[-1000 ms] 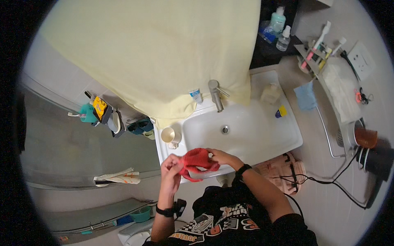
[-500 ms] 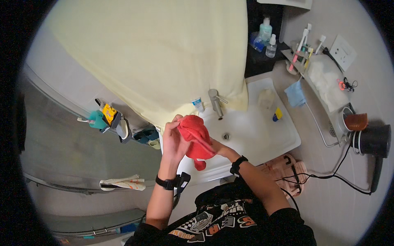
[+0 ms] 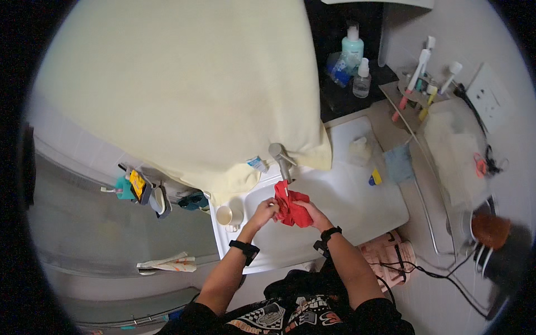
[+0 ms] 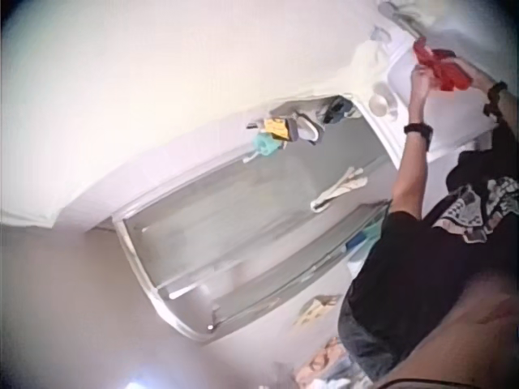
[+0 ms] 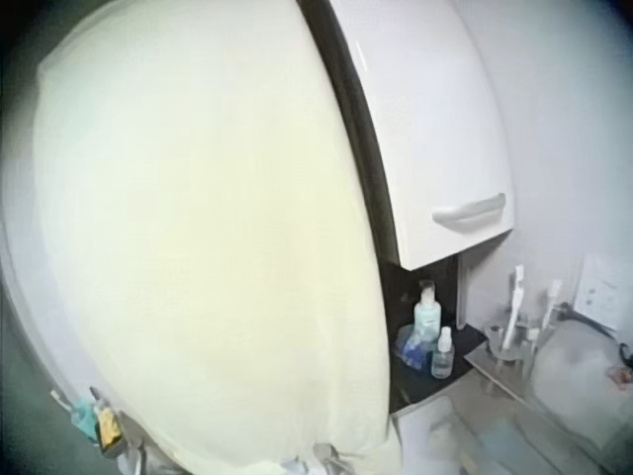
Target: The person rinses a red cloth under a running faucet in a bathroom sink, scrubs it by hand, and wrings it out before carrying it into a bedroom and placing it on a desk.
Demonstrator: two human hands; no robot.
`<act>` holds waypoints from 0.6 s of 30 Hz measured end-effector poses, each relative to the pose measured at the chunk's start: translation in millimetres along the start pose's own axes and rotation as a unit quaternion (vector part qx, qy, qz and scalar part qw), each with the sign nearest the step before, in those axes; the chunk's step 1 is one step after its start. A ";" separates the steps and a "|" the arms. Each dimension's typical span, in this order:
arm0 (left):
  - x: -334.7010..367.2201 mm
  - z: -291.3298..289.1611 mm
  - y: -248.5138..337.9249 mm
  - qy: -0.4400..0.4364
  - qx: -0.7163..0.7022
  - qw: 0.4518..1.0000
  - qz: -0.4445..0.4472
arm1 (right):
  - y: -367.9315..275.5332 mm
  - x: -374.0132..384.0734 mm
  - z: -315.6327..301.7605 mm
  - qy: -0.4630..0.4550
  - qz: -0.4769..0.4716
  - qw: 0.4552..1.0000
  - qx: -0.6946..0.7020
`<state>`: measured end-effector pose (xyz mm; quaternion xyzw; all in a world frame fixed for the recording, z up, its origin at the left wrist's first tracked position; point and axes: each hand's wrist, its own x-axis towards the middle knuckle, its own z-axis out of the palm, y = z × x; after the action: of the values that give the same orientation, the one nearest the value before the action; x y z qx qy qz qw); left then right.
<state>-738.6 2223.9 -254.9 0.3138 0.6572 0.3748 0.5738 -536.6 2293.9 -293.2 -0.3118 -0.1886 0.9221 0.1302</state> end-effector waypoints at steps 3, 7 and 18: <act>28.6 14.5 14.4 -0.079 0.007 0.997 -0.014 | -27.6 24.1 -27.8 0.027 0.006 0.997 -0.076; 45.2 3.3 43.1 -0.140 0.209 0.966 -0.067 | -49.2 60.7 -54.4 -0.053 -0.017 0.998 0.043; 137.0 53.5 98.6 0.159 -0.133 0.977 0.046 | -47.5 111.4 -53.9 -0.286 -0.093 0.914 0.274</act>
<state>-707.3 2397.9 -245.1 0.2009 0.6691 0.5298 0.4809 -583.1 2390.7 -371.0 0.0323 0.0137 0.9711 0.2359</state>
